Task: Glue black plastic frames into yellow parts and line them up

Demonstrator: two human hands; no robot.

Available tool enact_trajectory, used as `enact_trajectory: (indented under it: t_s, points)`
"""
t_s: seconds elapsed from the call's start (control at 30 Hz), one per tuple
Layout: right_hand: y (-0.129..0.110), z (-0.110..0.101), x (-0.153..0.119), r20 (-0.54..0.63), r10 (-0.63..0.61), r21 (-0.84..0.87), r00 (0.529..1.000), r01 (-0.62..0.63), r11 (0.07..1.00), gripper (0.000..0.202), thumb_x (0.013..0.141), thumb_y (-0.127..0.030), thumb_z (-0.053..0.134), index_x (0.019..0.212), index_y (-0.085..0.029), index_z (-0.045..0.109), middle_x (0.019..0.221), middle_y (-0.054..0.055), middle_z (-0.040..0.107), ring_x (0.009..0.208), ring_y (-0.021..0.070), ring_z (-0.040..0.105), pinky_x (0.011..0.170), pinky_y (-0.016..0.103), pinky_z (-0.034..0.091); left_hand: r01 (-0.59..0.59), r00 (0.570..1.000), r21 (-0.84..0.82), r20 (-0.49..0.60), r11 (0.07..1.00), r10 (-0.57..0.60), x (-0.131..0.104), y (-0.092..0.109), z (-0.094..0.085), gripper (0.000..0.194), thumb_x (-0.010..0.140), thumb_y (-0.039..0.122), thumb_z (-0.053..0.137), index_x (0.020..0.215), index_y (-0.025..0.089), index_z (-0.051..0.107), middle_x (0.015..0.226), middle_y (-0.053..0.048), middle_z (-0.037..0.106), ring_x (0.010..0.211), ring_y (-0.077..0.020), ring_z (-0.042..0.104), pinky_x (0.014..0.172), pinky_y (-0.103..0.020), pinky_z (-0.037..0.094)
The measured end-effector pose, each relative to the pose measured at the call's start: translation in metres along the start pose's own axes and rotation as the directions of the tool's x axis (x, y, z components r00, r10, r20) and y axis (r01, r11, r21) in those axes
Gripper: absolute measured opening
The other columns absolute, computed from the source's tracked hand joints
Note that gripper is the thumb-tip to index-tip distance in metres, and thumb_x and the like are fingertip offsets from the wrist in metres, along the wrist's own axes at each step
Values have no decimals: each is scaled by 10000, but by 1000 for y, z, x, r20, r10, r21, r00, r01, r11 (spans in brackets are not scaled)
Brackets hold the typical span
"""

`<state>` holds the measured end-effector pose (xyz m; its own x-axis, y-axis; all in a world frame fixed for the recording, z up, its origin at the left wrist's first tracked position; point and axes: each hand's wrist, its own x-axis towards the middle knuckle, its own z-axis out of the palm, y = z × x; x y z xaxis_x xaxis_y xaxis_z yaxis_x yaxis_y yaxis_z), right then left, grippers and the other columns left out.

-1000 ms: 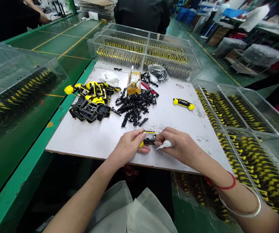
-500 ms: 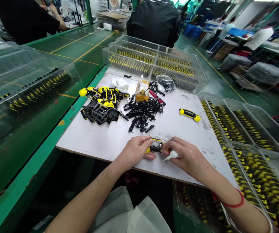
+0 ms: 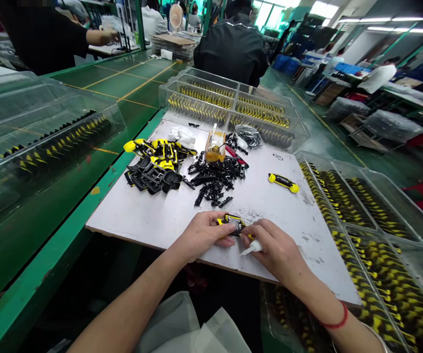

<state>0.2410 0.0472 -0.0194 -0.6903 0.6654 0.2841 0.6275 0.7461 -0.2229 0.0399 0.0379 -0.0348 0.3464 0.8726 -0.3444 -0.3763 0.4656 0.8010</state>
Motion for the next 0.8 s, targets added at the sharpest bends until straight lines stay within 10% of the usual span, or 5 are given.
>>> enact_trajectory:
  t_s: [0.27,0.53,0.8]
  points:
    - [0,-2,1,21,196,261,980,-195,945,73,862,-158,533,806,-200,555,811,23,559,771,155,545,692,273,430,16,994,85,-106,996,-7,-2,1,5,461,787,142,657,1234,105,550,778,-69,713,607,-125,692,600,-181,567]
    - [11,-13,-1,381,605,573,699,-692,439,453,863,-477,532,1212,-193,473,728,-10,583,499,112,497,494,257,429,52,992,146,-120,988,-34,-5,6,7,483,804,144,646,1265,90,514,775,-75,711,622,-128,691,604,-192,572]
    - [-6,-11,9,517,590,562,621,-765,313,368,817,-464,582,1039,-175,528,571,-42,567,415,78,424,419,213,353,41,996,162,-81,986,-28,-5,6,7,459,813,171,645,1253,106,532,772,-58,706,643,-124,690,626,-190,570]
